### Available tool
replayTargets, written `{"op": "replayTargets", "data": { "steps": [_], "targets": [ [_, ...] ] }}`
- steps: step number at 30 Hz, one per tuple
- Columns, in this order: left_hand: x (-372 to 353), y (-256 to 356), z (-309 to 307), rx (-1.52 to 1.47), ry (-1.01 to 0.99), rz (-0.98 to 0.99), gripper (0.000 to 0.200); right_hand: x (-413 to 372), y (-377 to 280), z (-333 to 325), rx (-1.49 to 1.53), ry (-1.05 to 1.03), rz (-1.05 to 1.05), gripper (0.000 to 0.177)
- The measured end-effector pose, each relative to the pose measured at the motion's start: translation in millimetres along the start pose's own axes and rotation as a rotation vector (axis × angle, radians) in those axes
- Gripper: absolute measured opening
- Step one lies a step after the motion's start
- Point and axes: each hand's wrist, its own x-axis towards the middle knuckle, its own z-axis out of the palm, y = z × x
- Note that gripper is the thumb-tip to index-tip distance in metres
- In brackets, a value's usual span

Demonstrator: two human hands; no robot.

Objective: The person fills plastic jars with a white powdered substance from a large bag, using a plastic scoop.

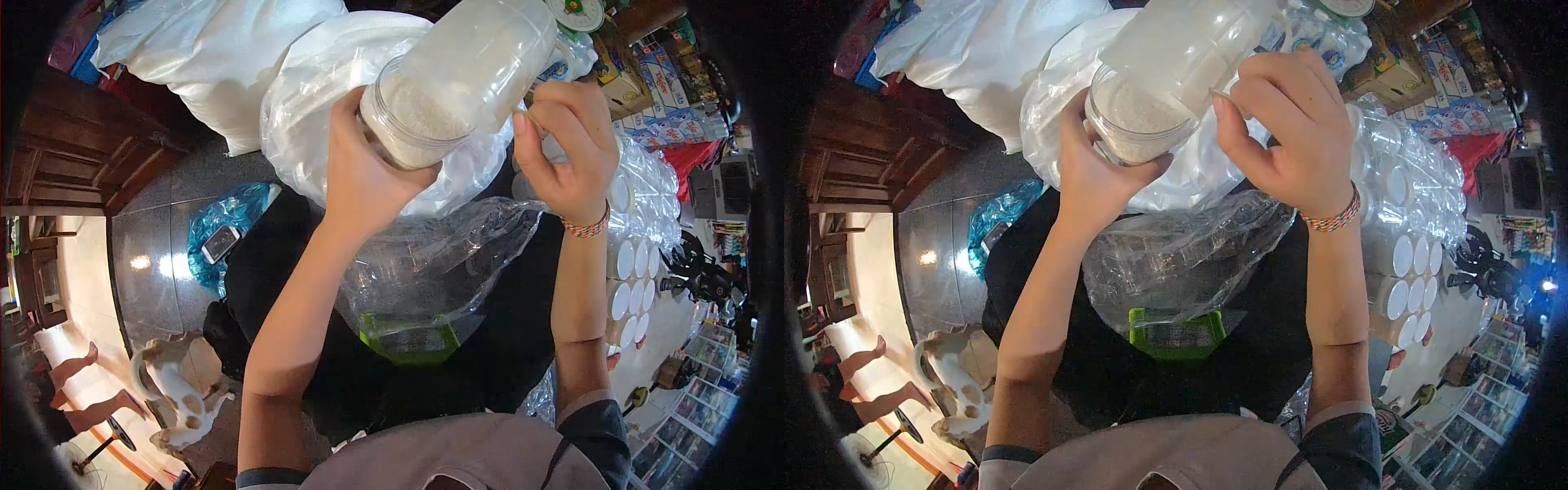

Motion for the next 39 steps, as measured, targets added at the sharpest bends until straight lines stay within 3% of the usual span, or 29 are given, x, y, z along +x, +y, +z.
{"op": "replayTargets", "data": {
  "steps": [18,29,32,34,36,38,39],
  "targets": [
    [-1,1,4,-0.162,-0.054,0.058,0.094,-1,-9,8,-0.032,0.042,-0.138,0.023],
    [-1,3,2,-0.077,-0.013,0.052,0.094,-1,1,8,-0.14,0.088,-0.16,0.023],
    [3,-2,2,-0.016,0.041,0.033,0.095,-3,4,5,-0.159,0.111,-0.139,0.022],
    [3,-2,-1,0.044,0.074,0.05,0.095,-5,7,3,-0.174,0.158,0.001,0.02],
    [2,5,-4,0.152,-0.041,0.058,0.104,-12,14,8,-0.165,0.207,0.085,0.016],
    [4,-1,-2,0.151,0.006,0.086,0.105,-14,27,11,-0.002,0.311,0.251,0.012],
    [5,-4,-2,0.154,0.04,0.115,0.105,-13,33,11,-0.002,0.338,0.188,0.007]
  ]
}}
